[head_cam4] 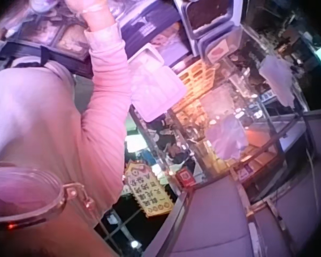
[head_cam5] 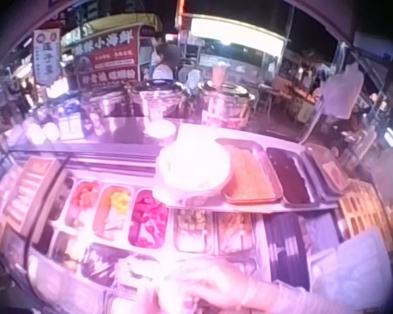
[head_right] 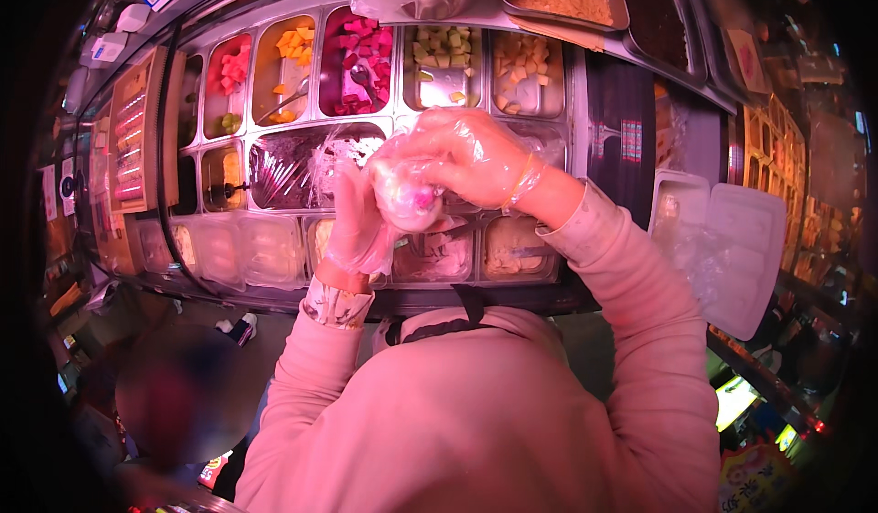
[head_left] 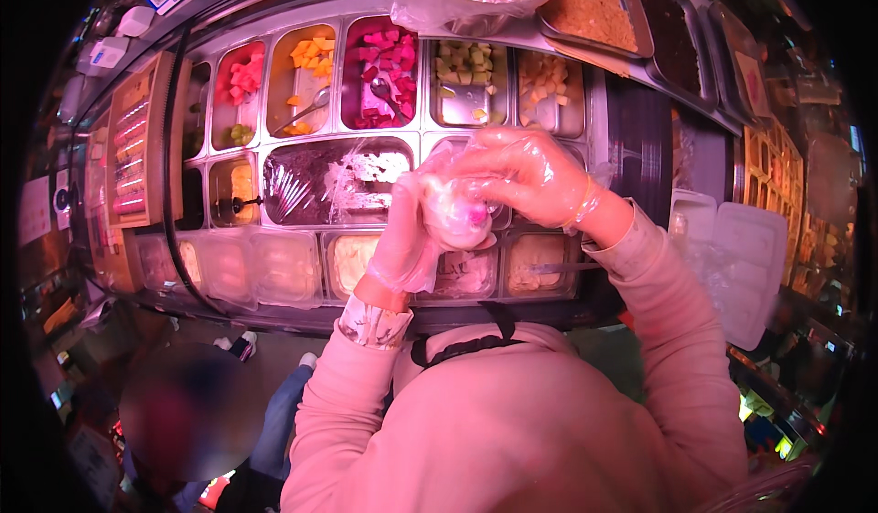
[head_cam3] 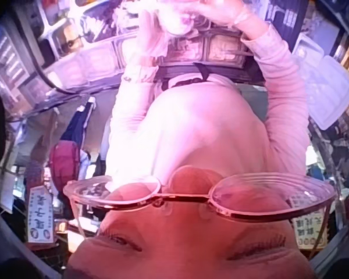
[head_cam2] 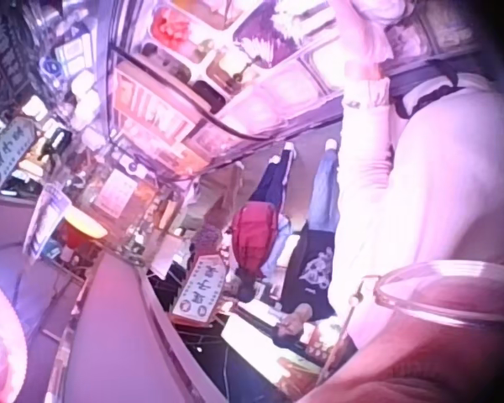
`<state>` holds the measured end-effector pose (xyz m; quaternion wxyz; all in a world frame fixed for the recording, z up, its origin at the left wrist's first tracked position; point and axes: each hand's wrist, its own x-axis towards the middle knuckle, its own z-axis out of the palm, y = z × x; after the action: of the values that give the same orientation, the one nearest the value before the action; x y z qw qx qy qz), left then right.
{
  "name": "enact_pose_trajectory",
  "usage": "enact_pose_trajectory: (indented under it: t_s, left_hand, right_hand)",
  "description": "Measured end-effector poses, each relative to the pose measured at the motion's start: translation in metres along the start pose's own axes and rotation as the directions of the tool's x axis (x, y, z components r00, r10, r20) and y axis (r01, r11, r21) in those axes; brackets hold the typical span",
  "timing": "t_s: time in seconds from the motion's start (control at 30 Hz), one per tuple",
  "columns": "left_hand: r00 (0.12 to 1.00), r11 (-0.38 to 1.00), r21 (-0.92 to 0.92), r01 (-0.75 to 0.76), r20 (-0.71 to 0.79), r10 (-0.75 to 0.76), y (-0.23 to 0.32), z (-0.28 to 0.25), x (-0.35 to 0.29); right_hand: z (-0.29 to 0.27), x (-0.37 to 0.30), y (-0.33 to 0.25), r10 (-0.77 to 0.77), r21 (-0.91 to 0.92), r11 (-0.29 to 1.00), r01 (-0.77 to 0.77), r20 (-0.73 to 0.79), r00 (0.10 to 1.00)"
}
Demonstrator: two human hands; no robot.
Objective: The person scoops a white base into a plastic bag, adds various toppings including fruits and powders, then seals the bag and hands it to a customer. The person then retrieves a cup and prepares to serve a drink.
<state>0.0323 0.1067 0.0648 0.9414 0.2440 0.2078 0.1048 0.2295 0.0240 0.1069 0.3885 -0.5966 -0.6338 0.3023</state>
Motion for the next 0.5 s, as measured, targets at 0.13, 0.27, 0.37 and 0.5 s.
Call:
enact_pose_trajectory:
  t_s: [0.13, 0.27, 0.37, 0.5]
  left_hand:
    - [0.995, 0.993, -0.068, 0.096, 0.037, -0.093, -0.006, 0.004, 0.001]
    - [0.993, 0.997, -0.005, 0.074, 0.092, -0.073, -0.006, 0.012, 0.002]
    - [0.996, 0.989, 0.121, 0.088, -0.010, -0.087, -0.003, 0.023, 0.003]
    - [0.991, 0.994, 0.047, 0.101, 0.078, -0.104, 0.001, 0.023, 0.012]
  right_hand:
    - [0.005, 0.000, 0.003, -0.018, -0.060, 0.998, 0.019, 0.005, 1.000]
    - [0.004, -0.003, 0.000, -0.011, -0.118, 0.993, 0.010, -0.009, 1.000]
    - [0.001, -0.004, -0.001, -0.030, -0.064, 0.998, 0.026, -0.061, 0.998]
    - [-0.005, -0.005, -0.005, -0.029, 0.021, 0.999, 0.034, -0.204, 0.979]
